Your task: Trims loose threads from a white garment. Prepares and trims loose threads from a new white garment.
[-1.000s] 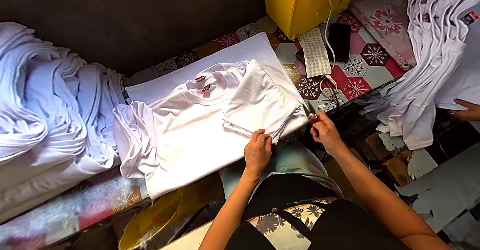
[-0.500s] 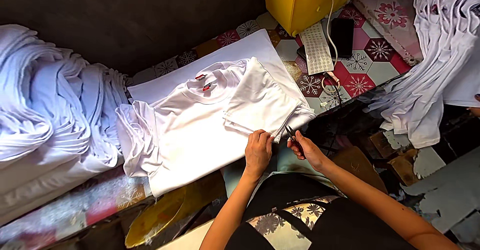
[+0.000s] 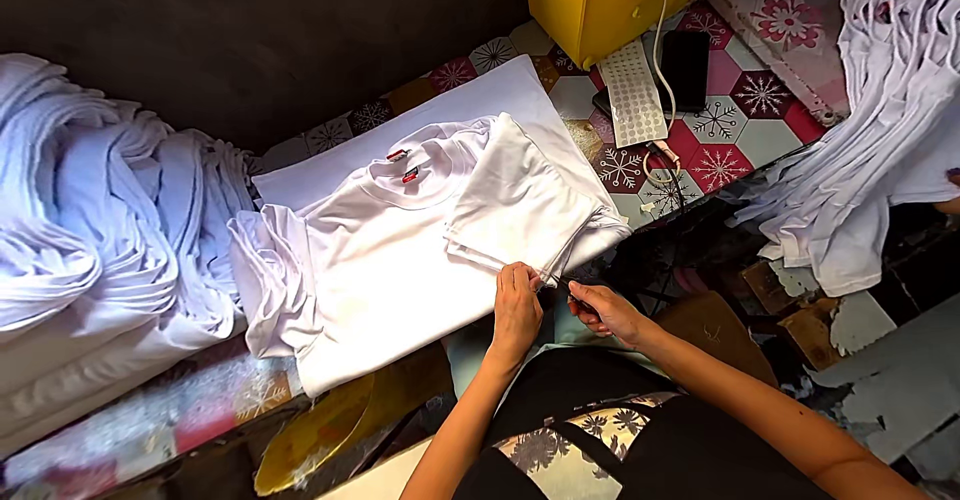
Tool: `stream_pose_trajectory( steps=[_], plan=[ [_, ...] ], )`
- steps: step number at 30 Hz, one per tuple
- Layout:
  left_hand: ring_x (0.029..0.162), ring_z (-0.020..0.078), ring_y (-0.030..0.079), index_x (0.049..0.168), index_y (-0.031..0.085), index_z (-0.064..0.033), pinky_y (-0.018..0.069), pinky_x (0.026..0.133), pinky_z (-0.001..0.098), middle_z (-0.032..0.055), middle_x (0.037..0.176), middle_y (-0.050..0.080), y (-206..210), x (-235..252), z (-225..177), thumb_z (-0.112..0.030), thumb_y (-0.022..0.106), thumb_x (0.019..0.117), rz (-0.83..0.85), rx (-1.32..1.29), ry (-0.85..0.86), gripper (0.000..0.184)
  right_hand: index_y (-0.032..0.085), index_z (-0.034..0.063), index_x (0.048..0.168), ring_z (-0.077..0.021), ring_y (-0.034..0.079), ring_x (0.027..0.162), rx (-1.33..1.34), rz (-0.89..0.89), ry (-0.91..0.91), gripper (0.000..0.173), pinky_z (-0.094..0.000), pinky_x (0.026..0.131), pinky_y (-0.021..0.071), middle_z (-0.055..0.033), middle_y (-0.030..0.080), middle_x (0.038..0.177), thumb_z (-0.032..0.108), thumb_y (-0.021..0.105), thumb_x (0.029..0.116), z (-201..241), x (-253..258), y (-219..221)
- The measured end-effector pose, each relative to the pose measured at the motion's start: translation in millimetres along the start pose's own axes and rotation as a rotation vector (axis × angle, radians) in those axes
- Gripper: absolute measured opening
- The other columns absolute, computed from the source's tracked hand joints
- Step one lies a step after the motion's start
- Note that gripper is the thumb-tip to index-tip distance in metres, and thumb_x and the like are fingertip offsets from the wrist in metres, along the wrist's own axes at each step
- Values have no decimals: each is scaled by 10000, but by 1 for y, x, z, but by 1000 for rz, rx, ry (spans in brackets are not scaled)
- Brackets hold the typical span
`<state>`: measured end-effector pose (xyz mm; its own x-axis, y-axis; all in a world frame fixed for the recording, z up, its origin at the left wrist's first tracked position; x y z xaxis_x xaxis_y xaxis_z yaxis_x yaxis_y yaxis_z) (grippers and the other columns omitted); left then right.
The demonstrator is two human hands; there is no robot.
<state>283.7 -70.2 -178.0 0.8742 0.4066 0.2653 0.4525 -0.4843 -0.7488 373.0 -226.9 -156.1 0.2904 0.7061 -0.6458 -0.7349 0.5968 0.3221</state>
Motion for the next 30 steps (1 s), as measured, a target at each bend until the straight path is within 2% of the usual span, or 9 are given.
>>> stream_pose_trajectory(
  steps=[7,15,18,21,24,26,27,29,30],
  plan=[
    [895,298,664,926,641,65,560,813,360,197,948,638,-2,-4,-3,-42,536,999,-50,-40,-26,167,549,137,842,10,266,380,128,73,91,489,-150,378,224,102,346,520,435,282,1125,-4,13,8],
    [900,325,676,918,652,65,560,822,406,196,937,659,-1,-3,-4,-48,547,994,-24,-25,-45,172,524,149,793,16,249,367,292,67,164,500,-141,362,204,101,327,508,457,302,1117,-2,26,7],
    [898,332,677,909,647,68,560,820,410,202,932,658,0,-2,-4,-39,542,993,-21,-34,-43,172,499,154,735,6,239,368,274,-18,165,486,-156,370,194,101,309,490,425,360,1114,-5,29,11],
    [924,317,667,925,632,74,557,834,393,207,966,645,-11,-6,-1,-27,512,1005,1,-59,-53,176,512,147,756,9,246,367,237,-33,125,483,-154,371,203,103,312,487,418,343,1119,-3,19,7],
    [1036,429,659,975,640,143,541,910,505,296,1057,651,-51,-15,16,34,486,979,71,175,-229,189,549,132,803,19,262,368,210,-34,76,501,-140,371,220,109,331,491,417,291,1125,1,6,-5],
    [1173,535,578,1105,620,182,478,998,595,382,1189,591,-83,-19,42,12,476,1002,104,377,-475,245,550,126,805,14,267,373,195,-79,53,511,-141,375,227,104,333,498,412,276,1128,5,1,-11],
    [1199,569,542,1135,610,181,449,1012,623,404,1225,562,-95,-20,52,-6,485,1011,67,418,-528,257,550,123,812,12,268,376,189,-104,40,511,-143,377,228,103,333,501,410,271,1130,5,0,-14],
    [1164,553,568,1106,645,155,471,989,602,385,1223,580,-100,-18,54,-24,566,989,-54,355,-385,228,557,116,831,11,275,377,183,-138,13,508,-142,378,235,102,340,508,407,268,1131,6,3,-17],
    [1131,485,617,1089,670,135,516,967,542,348,1205,612,-93,-16,45,-43,591,982,-77,258,-260,222,563,113,839,10,282,379,182,-146,5,508,-142,379,241,100,347,511,406,268,1132,5,5,-17]
  ],
)
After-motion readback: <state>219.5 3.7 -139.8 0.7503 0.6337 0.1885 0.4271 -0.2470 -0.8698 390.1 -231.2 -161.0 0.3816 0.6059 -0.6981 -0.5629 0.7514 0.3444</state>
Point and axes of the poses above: each hand's wrist, its own x-axis towards the middle knuckle, its own y-axis out of the palm, z = x × y, the point moved 1 cm from there along x, towards the middle knuckle
